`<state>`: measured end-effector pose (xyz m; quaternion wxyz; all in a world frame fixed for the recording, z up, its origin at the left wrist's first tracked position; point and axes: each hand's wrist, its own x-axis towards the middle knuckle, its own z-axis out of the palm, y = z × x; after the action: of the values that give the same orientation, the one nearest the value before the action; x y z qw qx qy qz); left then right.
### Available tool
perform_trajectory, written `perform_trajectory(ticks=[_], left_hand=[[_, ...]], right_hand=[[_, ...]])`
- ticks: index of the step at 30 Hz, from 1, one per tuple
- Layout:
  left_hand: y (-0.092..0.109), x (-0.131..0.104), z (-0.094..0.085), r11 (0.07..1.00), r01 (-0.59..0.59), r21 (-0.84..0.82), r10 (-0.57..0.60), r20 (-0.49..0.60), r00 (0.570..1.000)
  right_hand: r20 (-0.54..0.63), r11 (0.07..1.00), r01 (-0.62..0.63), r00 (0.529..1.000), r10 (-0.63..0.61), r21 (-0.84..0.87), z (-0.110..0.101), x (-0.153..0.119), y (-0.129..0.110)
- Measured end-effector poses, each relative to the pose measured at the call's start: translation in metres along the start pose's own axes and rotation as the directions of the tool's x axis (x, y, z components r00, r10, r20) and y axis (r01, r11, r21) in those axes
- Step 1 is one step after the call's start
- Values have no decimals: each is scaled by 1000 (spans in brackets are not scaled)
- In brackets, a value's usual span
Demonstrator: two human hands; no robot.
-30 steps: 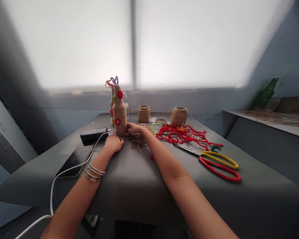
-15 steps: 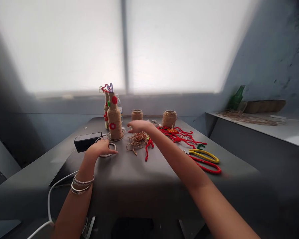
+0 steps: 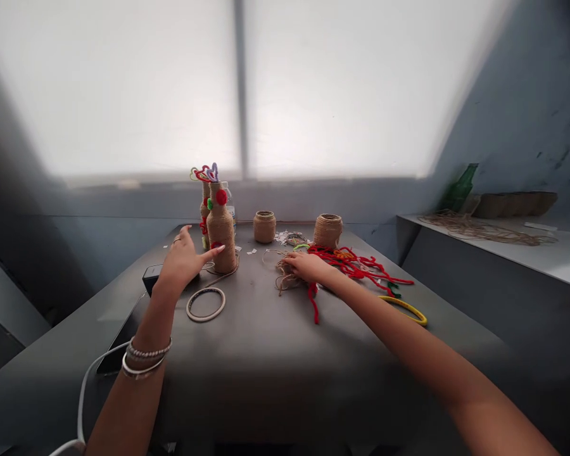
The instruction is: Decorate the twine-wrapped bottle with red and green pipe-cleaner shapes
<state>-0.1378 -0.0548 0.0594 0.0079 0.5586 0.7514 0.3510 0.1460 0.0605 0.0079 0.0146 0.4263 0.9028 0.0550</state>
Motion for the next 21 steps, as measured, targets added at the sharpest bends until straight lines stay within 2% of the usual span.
perform_trajectory(ticks=[2,5,8,10,13,15,16,18,21], left_hand=[[9,15,5,999,0,-51,1,15,1000],[16,36,26,982,-22,-188,28,30,999],[13,48,49,982,-35,-186,29,-34,999],[7,52,55,984,-41,-171,29,-70,997],[-1,55,54,972,-102,-214,93,-55,994],[-3,55,50,943,-167,-288,165,-29,986],[-4,54,49,922,-193,-337,203,-7,979],[-2,49,45,865,-220,-451,276,62,959],[2,37,41,769,-215,-602,381,161,911]], right_hand=[[78,999,-22,997,19,31,-8,2,0],[122,993,-63,991,51,99,-28,-3,-5],[35,990,-27,999,23,138,-49,-20,-19],[-95,977,95,992,-77,193,-54,-33,-34],[-172,899,347,935,-310,265,-39,-42,-68],[-225,828,512,855,-467,227,-19,-39,-97],[-253,786,596,796,-550,165,-9,-36,-111],[-305,756,652,734,-607,65,7,-26,-138],[-289,783,622,745,-601,-24,14,-16,-163]])
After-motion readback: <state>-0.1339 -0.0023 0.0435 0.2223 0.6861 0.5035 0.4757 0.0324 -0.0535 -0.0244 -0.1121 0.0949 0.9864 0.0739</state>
